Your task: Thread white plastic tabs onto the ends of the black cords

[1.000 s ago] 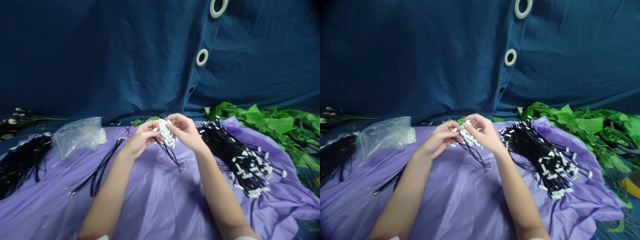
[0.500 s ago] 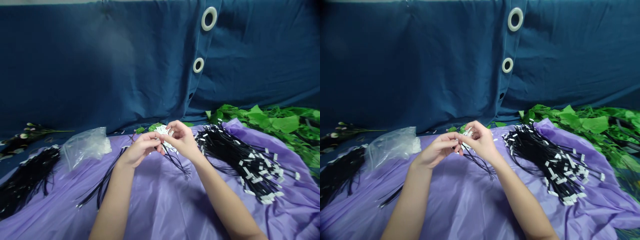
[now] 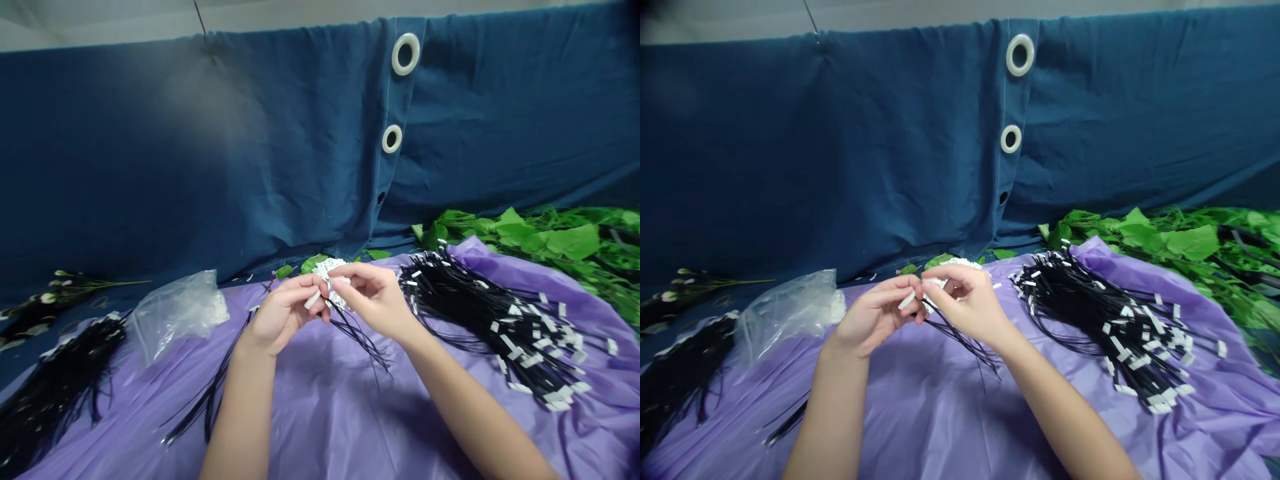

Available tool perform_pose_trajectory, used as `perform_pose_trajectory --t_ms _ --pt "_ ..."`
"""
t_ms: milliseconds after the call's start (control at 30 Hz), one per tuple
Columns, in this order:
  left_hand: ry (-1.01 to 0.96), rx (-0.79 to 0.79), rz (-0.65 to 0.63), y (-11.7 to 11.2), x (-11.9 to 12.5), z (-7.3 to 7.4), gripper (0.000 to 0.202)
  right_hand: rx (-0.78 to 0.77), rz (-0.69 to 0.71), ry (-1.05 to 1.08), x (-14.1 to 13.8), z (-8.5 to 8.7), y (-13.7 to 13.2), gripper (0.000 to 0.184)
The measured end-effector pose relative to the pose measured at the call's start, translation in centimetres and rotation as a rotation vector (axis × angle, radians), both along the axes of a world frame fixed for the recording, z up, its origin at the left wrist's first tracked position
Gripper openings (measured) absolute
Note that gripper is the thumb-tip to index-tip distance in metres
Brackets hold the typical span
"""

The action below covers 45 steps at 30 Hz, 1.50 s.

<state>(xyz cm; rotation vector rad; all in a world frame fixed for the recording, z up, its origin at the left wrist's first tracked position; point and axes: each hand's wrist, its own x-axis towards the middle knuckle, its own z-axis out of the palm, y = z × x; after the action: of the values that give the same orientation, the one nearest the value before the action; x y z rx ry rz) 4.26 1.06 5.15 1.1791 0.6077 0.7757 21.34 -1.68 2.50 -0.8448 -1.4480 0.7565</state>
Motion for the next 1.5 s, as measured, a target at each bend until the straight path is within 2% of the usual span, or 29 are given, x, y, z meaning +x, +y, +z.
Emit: perform_pose_trajectory --t_ms 200,300,567,733,967,1100,1167,1300,1400,1500 --pt "0.013 -0.015 -0.001 -0.4 0.0 0.3 0.015 -0.067 0.067 0.103 0.0 0.4 0.1 0.015" --pt "-0.008 -0.010 0.013 -0.6 0.3 0.2 0.016 -0.080 0.098 0.108 0.0 0.2 0.1 0.020" --pt "-0.019 0.013 0.034 -0.9 1.0 0.0 0.022 -0.034 0.034 0.158 -0.2 0.4 -0.4 0.019" --pt "-0.075 -0.038 0.063 -1.1 1.1 -0.1 0.025 0.071 0.070 0.130 -1.1 0.1 -0.5 0.012" --pt "-0.007 0.067 0.041 -1.2 0.9 -0.2 0.028 0.024 0.086 0.145 -1.6 -0.5 0.0 0.013" --pt "-0.036 0.119 0.099 -1.0 1.0 -0.2 0.030 -0.038 0.107 0.188 -1.4 -0.1 -0.2 0.022" --pt "-0.078 0.151 0.135 -0.9 0.9 -0.2 0.033 -0.113 0.144 0.155 -1.0 0.3 -0.3 0.027" --pt "-0.222 0.172 0.151 -0.2 0.6 -0.3 0.042 -0.251 0.283 -0.072 -0.1 0.8 -1.0 0.020" --pt "-0.337 0.139 0.152 0.5 0.6 -0.6 0.043 -0.242 0.289 -0.200 -0.1 0.8 -1.6 0.016" --pt "-0.384 0.099 0.194 1.3 0.8 -1.2 0.041 -0.152 0.254 -0.263 -0.7 0.4 -2.0 0.012"
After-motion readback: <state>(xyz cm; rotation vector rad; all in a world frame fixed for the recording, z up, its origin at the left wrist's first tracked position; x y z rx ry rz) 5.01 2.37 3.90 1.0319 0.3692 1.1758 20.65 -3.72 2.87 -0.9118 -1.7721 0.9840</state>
